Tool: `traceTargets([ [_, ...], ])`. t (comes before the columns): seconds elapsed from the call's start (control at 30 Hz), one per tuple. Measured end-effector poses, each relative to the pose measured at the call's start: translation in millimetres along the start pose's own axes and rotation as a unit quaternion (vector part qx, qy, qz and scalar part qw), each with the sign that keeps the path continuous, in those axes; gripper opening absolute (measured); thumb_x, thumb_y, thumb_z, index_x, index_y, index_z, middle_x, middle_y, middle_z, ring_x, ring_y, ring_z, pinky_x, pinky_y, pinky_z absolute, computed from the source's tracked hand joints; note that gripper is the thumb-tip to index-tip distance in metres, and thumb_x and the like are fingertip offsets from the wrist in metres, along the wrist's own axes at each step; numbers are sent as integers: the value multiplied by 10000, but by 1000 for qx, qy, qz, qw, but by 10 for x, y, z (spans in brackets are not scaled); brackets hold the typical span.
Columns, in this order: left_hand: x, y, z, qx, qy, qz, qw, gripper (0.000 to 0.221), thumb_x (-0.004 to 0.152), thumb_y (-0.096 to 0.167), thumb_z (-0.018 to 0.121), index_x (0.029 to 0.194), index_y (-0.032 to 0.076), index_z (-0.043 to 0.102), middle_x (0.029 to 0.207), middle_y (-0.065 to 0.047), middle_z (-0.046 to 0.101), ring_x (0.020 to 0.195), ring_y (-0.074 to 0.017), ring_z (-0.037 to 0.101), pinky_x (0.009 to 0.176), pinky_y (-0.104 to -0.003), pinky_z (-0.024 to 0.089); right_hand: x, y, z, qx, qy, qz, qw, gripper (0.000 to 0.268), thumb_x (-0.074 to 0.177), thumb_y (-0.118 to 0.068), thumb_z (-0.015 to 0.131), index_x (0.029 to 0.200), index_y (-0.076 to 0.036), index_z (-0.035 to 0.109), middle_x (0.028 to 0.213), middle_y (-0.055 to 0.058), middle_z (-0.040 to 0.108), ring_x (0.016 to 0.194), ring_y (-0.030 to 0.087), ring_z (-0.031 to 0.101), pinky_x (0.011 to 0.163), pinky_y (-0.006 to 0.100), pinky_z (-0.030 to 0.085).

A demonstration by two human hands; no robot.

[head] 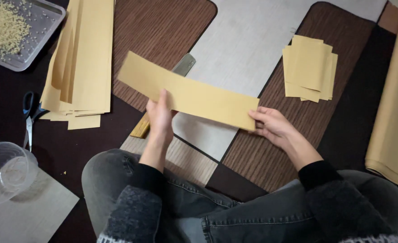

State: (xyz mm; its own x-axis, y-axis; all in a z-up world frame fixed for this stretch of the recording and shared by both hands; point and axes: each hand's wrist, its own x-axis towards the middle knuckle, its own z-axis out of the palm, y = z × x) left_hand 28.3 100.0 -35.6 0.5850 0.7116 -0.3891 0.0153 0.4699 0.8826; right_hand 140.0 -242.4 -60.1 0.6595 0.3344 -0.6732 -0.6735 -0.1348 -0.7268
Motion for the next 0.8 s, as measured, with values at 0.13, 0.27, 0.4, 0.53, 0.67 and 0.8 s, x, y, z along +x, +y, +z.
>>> traceTargets([
  [0.13,-4,-290,-92,191,28,166,967,345,1151,282,738,1427,76,720,1234,-180,837,1167,-225,797,932,-498,694,56,92,-30,-39,55,-23,997,450,1040,-225,861,1385,-4,674,1184,138,827,923,242,845,729,411,729],
  [0.27,-315,-198,122,227,10,287,931,432,1139,95,629,1568,41,637,1441,-231,753,1370,-350,701,1162,-513,586,88,92,-35,-83,118,-5,989,433,1060,-230,818,1397,2,676,1149,192,803,923,325,850,769,468,722],
  [0.4,-624,-113,391,329,-139,460,813,534,1125,-41,568,1658,-21,547,1656,-337,572,1568,-546,503,1356,-633,383,87,91,34,-115,119,16,986,443,1065,-235,786,1408,33,703,1186,269,794,972,393,851,820,518,713],
  [0.53,-628,-589,381,452,-287,455,711,715,1116,61,603,1798,89,392,1850,-214,393,1703,-433,364,1425,-579,259,140,172,-32,-111,105,6,988,456,1098,-226,742,1453,54,683,1250,323,769,1008,454,834,831,522,709],
  [0.67,-728,-683,395,598,-389,407,570,683,1185,257,361,1847,161,220,1934,-105,183,1786,-316,135,1456,-523,105,112,64,42,-102,132,47,985,436,1101,-187,720,1454,60,659,1227,310,755,1029,439,837,867,524,710],
  [0.8,-678,-957,356,611,-410,424,529,694,1181,319,418,1838,157,267,1920,-107,259,1777,-323,205,1437,-540,176,251,210,-53,-113,118,43,986,440,1099,-192,712,1472,36,660,1224,268,738,1049,439,829,878,542,709],
])
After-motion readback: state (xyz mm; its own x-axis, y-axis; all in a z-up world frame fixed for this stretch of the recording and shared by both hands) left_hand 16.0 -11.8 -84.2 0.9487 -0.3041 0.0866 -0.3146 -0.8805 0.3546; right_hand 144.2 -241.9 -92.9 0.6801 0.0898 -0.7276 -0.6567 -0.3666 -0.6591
